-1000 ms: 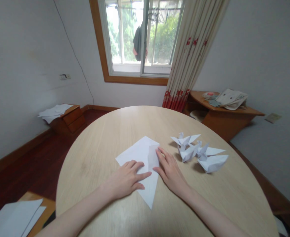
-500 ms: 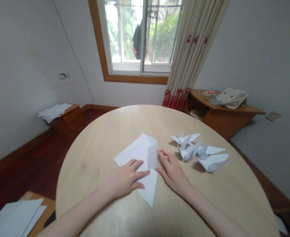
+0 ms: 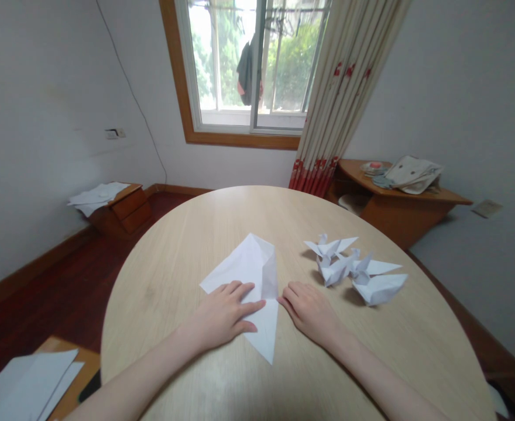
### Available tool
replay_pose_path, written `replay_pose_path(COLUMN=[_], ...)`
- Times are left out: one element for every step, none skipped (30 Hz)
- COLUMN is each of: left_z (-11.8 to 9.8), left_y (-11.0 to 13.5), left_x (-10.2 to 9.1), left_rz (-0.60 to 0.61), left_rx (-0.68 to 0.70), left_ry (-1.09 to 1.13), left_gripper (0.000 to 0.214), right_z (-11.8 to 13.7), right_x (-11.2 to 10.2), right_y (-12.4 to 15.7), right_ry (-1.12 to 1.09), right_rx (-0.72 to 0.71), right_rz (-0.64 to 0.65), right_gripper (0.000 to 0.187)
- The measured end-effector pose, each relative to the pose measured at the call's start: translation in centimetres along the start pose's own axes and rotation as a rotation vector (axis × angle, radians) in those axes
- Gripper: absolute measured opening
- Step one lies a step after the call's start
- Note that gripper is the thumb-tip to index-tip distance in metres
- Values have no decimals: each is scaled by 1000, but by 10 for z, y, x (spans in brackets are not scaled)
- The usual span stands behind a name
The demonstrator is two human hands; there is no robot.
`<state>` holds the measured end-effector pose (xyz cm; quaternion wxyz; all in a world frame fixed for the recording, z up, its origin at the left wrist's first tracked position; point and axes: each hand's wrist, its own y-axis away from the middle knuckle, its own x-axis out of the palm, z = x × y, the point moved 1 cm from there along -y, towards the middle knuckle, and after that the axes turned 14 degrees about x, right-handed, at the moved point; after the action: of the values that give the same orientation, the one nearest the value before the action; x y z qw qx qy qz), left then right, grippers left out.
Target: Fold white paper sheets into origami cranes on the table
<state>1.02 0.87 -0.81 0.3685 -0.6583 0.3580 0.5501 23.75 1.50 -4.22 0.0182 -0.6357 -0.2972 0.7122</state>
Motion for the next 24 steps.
replay_pose_path(left_z=[0,1,1,2,3,3,4,5,5,5,5,5,5,5,4,4,4,4,4,4,5,5,6,6], left_y=[0,0,1,1,1,2,2,2,3,3,3,3,2,2,2,2,1,1,1,1,2,2,2,2], left_x=[0,1,2,2,3,4,5,6,6,7,7,6,6,5,5,4,4,4,4,4,5,5,6,6], left_rz=[-6,-14,-21,-28,-35,-43,-50,-57,-63,-65,-64,-60,-53,-46,-41,-36,-33,-31,-32,-35,-41,-47,-52,-54], left_rx=[2,7,11,15,18,19,19,18,18,18,17,16,15,13,10,7,6,5,5,6,7,8,9,10], left_ry=[6,14,26,41,56,69,79,87,92,94,95,94,93,90,88,87,88,90,93,95,96,97,97,98], left_gripper=[44,43,42,41,41,40,40,39,39,39,38,38,38,38,38,38,38,39,39,38,38,38,38,38], right_z=[0,0,1,0,0,0,1,1,1,1,2,2,3,3,3,3,4,4,5,5,6,7,8,9], right_x=[0,-1,-2,-2,-3,-4,-4,-5,-5,-5,-5,-5,-5,-5,-5,-5,-6,-6,-6,-6,-6,-7,-7,-7], right_y=[0,-1,-1,-2,-2,-2,-2,-2,-1,-1,-1,0,0,1,1,1,2,2,3,3,4,4,5,6], right_ry=[-11,-26,-40,-54,-66,-78,-90,-102,-113,-124,-134,-142,-151,-160,-171,-182,-195,-208,-221,-234,-246,-258,-268,-277], right_rx=[-7,-13,-17,-20,-27,-37,-50,-67,-84,-100,-114,-123,-128,-130,-131,-132,-133,-135,-137,-139,-141,-145,-150,-157], right_rz=[5,12,19,28,33,37,41,45,48,51,57,62,69,78,89,102,113,123,133,142,152,162,174,189], right_gripper=[34,34,34,35,36,37,38,39,40,41,41,41,42,41,41,40,39,39,38,36,35,34,32,31])
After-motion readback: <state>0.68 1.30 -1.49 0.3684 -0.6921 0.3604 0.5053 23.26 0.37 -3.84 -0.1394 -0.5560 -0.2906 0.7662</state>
